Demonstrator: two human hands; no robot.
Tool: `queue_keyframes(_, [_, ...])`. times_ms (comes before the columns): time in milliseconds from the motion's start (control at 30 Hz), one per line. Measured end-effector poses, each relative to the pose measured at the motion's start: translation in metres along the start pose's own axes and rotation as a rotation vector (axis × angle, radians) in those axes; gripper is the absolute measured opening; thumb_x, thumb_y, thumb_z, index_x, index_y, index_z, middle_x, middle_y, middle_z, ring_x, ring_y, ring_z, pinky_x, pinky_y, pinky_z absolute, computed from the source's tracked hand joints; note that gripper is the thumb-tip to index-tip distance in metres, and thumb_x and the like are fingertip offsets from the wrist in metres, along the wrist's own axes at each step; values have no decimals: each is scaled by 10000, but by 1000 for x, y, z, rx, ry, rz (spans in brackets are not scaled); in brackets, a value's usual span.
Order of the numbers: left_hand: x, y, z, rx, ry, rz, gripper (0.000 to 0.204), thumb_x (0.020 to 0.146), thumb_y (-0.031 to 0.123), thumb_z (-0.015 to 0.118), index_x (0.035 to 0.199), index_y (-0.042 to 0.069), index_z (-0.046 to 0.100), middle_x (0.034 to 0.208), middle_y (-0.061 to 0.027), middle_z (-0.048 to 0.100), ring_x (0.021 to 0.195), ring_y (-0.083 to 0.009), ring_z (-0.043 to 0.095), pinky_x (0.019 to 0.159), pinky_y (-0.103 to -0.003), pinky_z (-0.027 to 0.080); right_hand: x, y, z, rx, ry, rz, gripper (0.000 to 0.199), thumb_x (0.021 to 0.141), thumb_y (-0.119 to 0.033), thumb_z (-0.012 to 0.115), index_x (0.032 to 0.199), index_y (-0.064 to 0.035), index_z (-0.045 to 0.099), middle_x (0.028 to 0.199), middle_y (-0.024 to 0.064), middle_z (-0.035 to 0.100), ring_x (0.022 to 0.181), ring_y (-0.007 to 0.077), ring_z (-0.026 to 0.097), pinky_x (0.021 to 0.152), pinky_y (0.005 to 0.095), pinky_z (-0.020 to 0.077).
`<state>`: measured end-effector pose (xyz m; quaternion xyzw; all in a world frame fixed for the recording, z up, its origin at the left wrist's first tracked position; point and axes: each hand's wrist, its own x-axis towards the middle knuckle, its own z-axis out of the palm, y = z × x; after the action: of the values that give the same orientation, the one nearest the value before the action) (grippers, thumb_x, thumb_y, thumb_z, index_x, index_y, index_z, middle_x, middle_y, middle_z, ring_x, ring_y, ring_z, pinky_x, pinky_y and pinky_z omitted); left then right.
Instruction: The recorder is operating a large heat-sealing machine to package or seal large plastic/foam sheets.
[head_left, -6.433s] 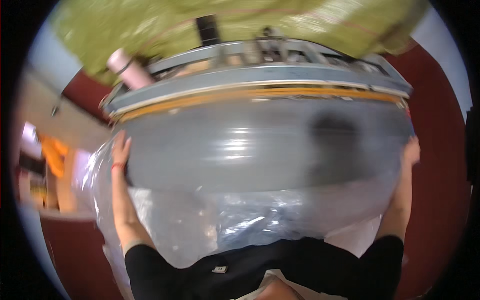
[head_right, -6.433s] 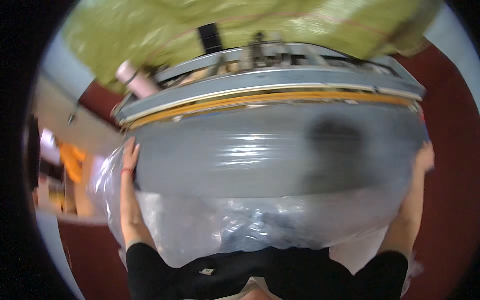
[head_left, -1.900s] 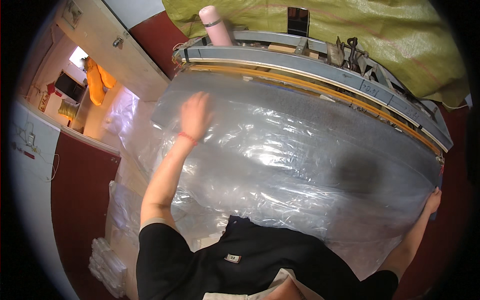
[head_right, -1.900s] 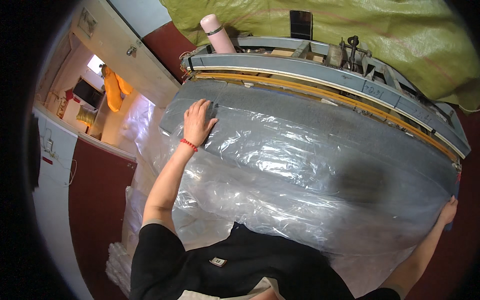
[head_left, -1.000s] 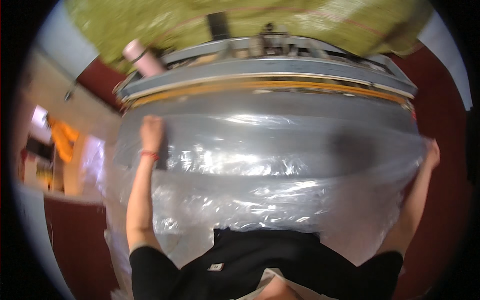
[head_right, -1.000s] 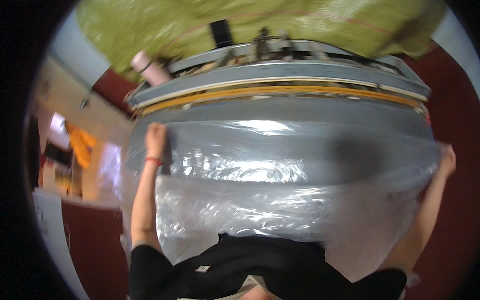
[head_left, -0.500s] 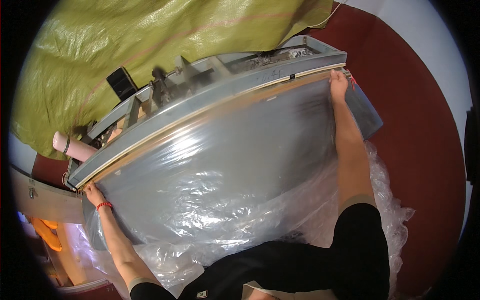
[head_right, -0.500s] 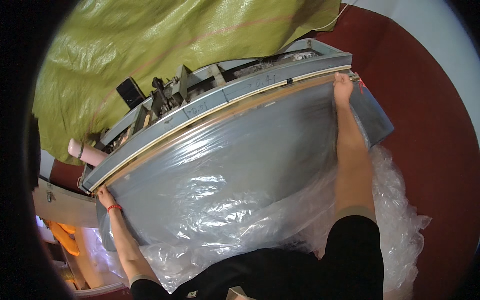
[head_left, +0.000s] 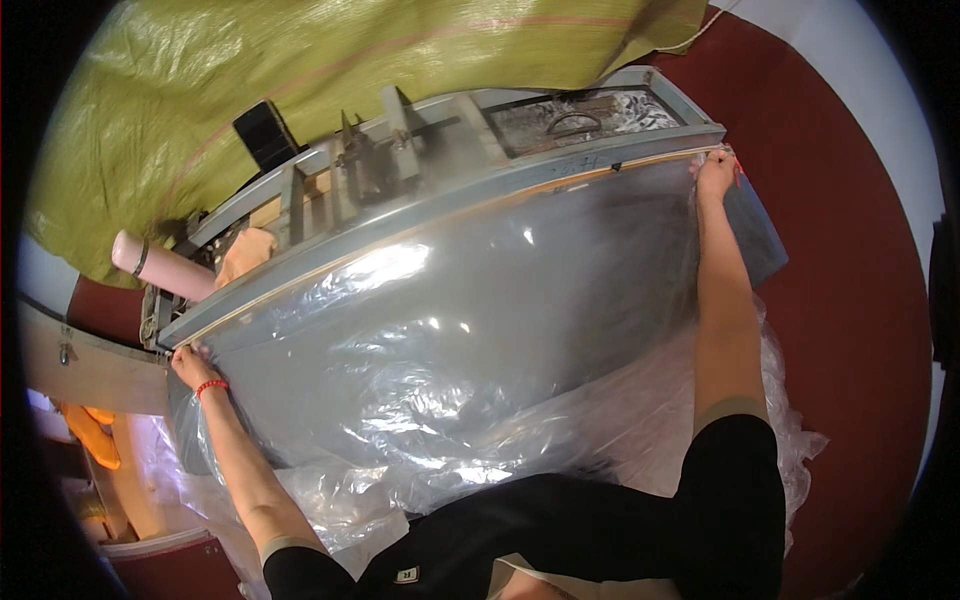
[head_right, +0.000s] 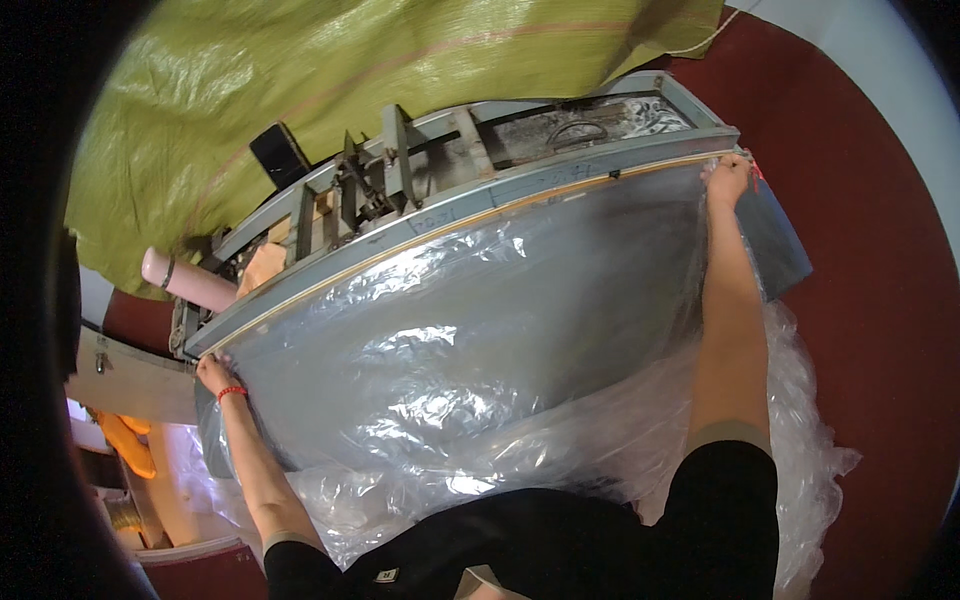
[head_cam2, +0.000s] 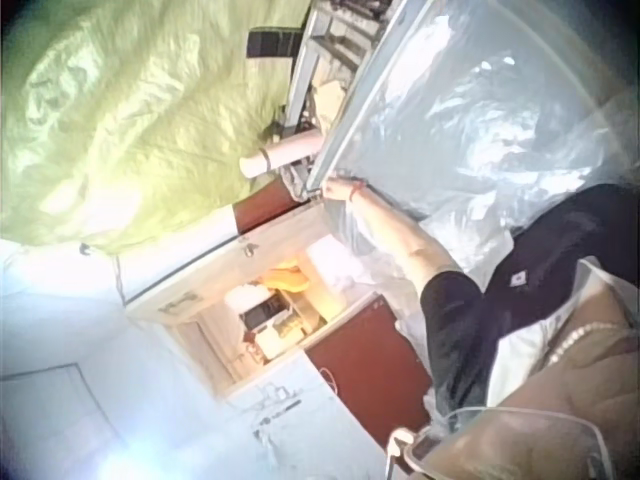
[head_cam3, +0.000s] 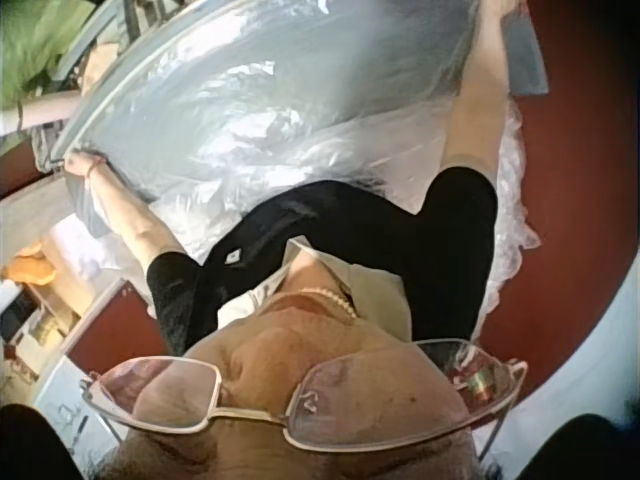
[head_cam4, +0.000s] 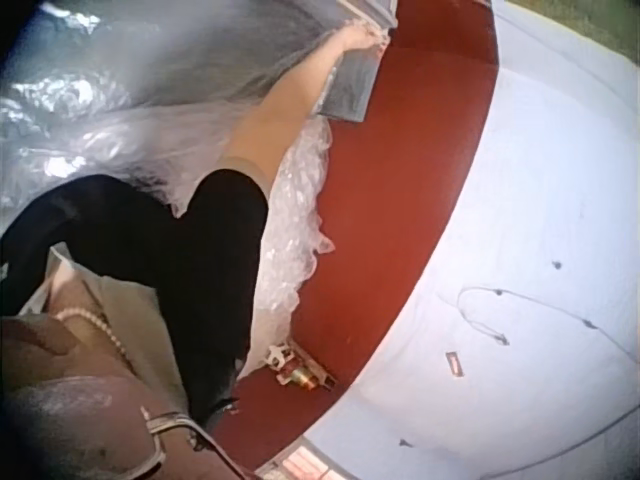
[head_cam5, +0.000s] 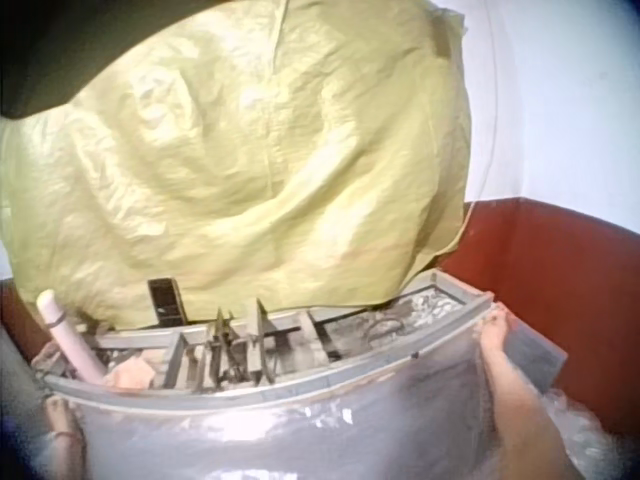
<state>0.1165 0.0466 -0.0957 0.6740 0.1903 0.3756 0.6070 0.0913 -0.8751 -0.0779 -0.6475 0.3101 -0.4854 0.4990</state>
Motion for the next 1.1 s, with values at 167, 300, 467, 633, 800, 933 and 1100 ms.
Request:
queue_keyframes(167, [-12, 13, -7, -73, -95, -38, 84, 784, 100, 463, 751, 66, 533, 654, 7, 512, 565, -80, 487, 505, -204, 410, -12, -10, -6, 93, -189, 42, 270, 842, -260, 473, 804, 6, 504, 686, 89, 544, 579, 158, 555, 502, 285, 459])
queue_keyframes(300, [-33, 59, -12, 159, -313, 15, 43, 784, 119, 520, 797, 78, 522, 694, 12, 520, 608, -85, 508, 527, -199, 389, -20, -40, -39, -312, -261, -357, 340, 781, -310, 584, 870, 15, 631, 813, 85, 630, 748, 136, 576, 724, 266, 433])
queue_keyframes(467, [-95, 117, -32, 208, -545, 165, 34, 807, 78, 504, 812, 67, 535, 742, 36, 510, 684, -52, 467, 615, -183, 374, -20, -45, -116, -444, 17, -299, 216, 776, -207, 572, 902, -47, 645, 858, 64, 644, 776, 133, 583, 712, 272, 442])
queue_keyframes(633, [-152, 175, -32, -9, -685, 129, 28, 797, 59, 516, 818, 52, 534, 783, 20, 528, 749, -63, 488, 684, -197, 390, -71, -130, -104, -590, 186, -772, 290, 799, -201, 529, 1008, -5, 577, 1015, 158, 577, 948, 259, 539, 836, 327, 403])
queue_keyframes(800, [-182, 201, -77, 31, -695, 136, 44, 781, 15, 519, 815, 41, 532, 822, 8, 550, 785, -73, 504, 718, -213, 401, -335, -273, 42, 31, -1077, -578, 323, 768, -127, 579, 1078, -59, 517, 1106, 91, 494, 1005, 209, 485, 885, 301, 366])
queue_keyframes(933, [-199, 224, -86, 119, -744, 318, 66, 771, -8, 525, 824, 29, 541, 819, 4, 554, 781, -76, 505, 714, -215, 403, -471, -278, 89, 273, -1317, -1016, 428, 667, -173, 676, 1042, -40, 522, 1118, 122, 484, 1055, 269, 452, 886, 362, 366])
queue_keyframes(1100, [-209, 231, -115, 254, -910, -57, 177, 804, 87, 549, 970, 27, 541, 782, 24, 545, 718, -54, 509, 649, -203, 421, -477, -252, 98, 327, -1871, -177, 142, 758, -159, 611, 779, -22, 580, 727, -11, 560, 703, 70, 499, 641, 217, 414])
